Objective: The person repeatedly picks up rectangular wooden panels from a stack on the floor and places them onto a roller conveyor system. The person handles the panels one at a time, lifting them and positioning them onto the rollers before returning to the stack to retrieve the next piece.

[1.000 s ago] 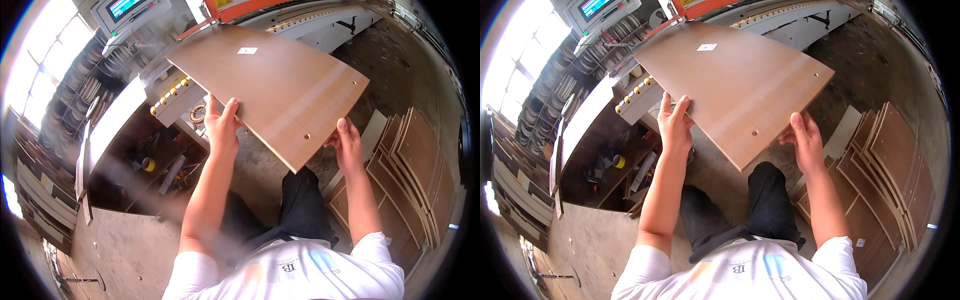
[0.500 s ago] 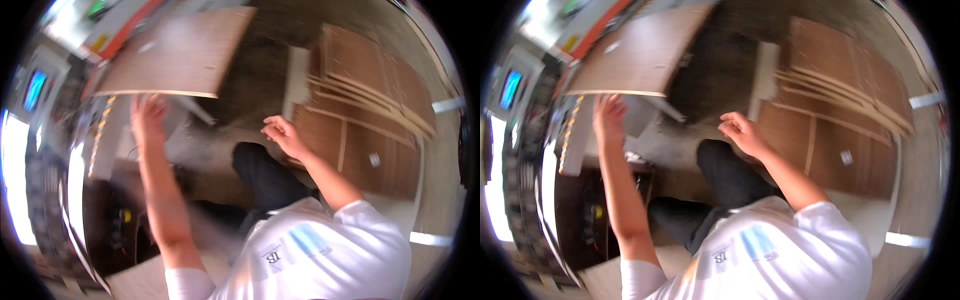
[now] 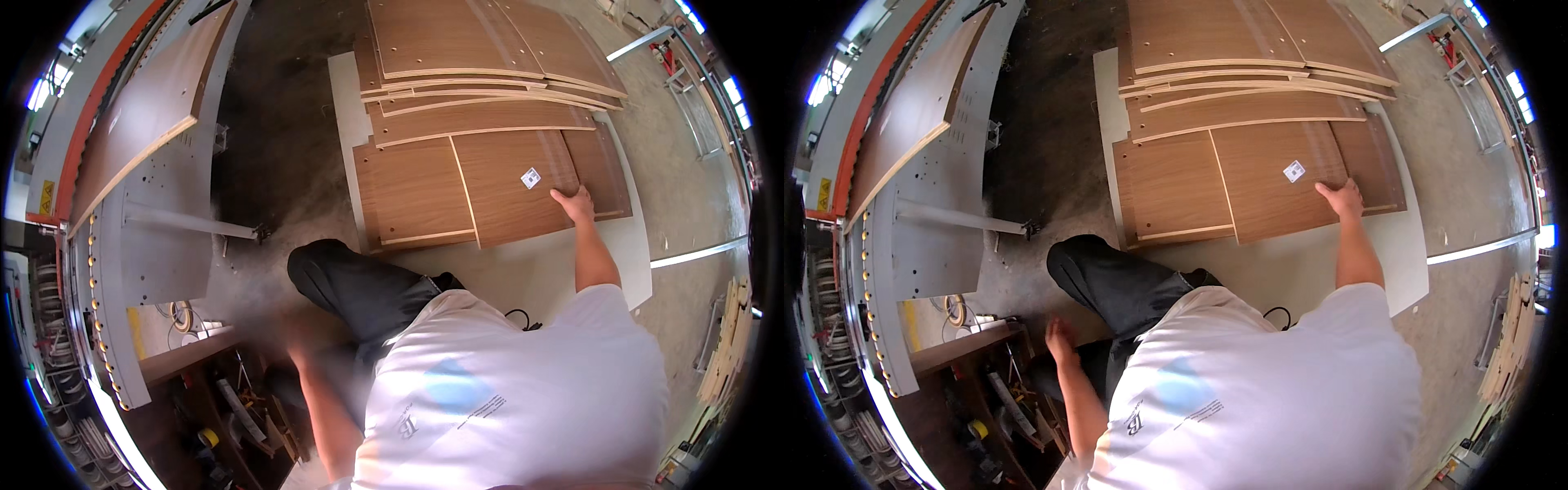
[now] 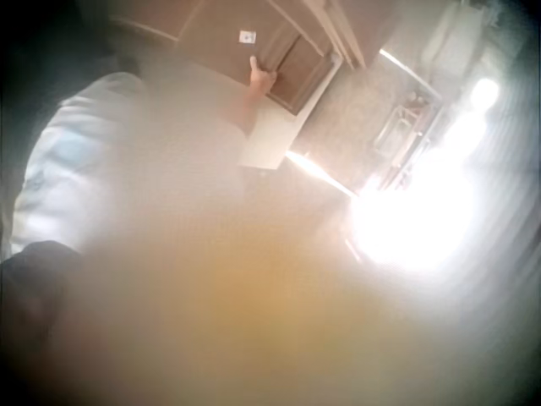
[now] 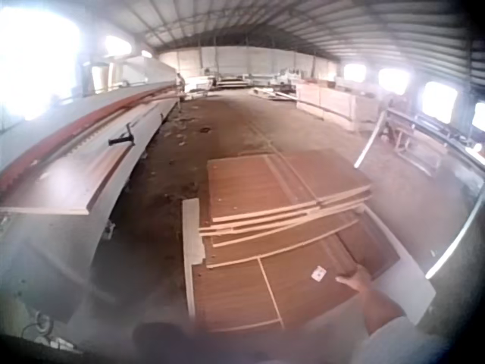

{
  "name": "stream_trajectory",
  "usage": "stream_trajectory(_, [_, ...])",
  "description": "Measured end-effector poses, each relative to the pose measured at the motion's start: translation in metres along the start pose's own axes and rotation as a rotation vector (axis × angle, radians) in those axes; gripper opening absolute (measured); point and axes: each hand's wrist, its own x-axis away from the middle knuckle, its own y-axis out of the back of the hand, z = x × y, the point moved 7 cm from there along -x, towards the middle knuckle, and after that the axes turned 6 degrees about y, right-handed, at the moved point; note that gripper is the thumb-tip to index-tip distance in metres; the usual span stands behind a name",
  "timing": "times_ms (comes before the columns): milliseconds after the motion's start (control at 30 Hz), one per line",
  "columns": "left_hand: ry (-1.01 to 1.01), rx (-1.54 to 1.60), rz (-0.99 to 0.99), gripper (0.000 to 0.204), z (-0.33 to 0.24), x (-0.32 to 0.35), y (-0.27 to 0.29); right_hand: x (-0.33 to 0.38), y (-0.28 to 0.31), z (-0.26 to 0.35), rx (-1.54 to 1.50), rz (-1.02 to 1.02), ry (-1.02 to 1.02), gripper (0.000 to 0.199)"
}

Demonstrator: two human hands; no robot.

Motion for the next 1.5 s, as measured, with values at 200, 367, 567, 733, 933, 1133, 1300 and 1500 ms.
stream_trajectory(200, [0.208, 0.069, 0.001, 0.034, -0.089, 0.071, -0.091, 0.052, -0.023, -0.061, -0.031, 0.174, -0.055, 0.126])
stream_trajectory(367, [0.245, -0.026, 0.089, 0.039, -0.039, 0.060, -0.078, 0.178, -0.036, -0.031, -0.448, 0.885, -0.394, 0.096])
stream_trajectory(567, [0.220, -0.103, 0.228, 0.038, -0.054, 0.060, -0.096, 0.183, -0.138, -0.040, -1.518, 0.668, -0.473, 0.073])
stream_trajectory(733, [0.173, -0.118, 0.207, 0.038, -0.071, 0.067, -0.102, 0.169, -0.099, -0.031, -1.588, 0.691, -0.268, 0.066])
stream_trajectory(933, [0.173, -0.052, 0.196, 0.034, -0.073, 0.077, -0.097, 0.136, -0.039, -0.032, -1.503, 0.667, -0.053, 0.066])
stream_trajectory(1133, [0.095, -0.106, 0.178, 0.035, -0.089, 0.093, -0.101, 0.175, -0.024, 0.107, -1.721, 0.796, 0.172, 0.069])
stream_trajectory(1300, [0.077, -0.005, 0.163, 0.037, -0.116, 0.120, -0.103, 0.232, -0.038, 0.276, -1.647, 1.025, 0.214, 0.067])
stream_trajectory(1500, [-0.088, 0.174, 0.046, 0.028, -0.158, 0.165, -0.072, 0.392, 0.021, 0.481, -1.601, 1.307, 0.384, 0.076])
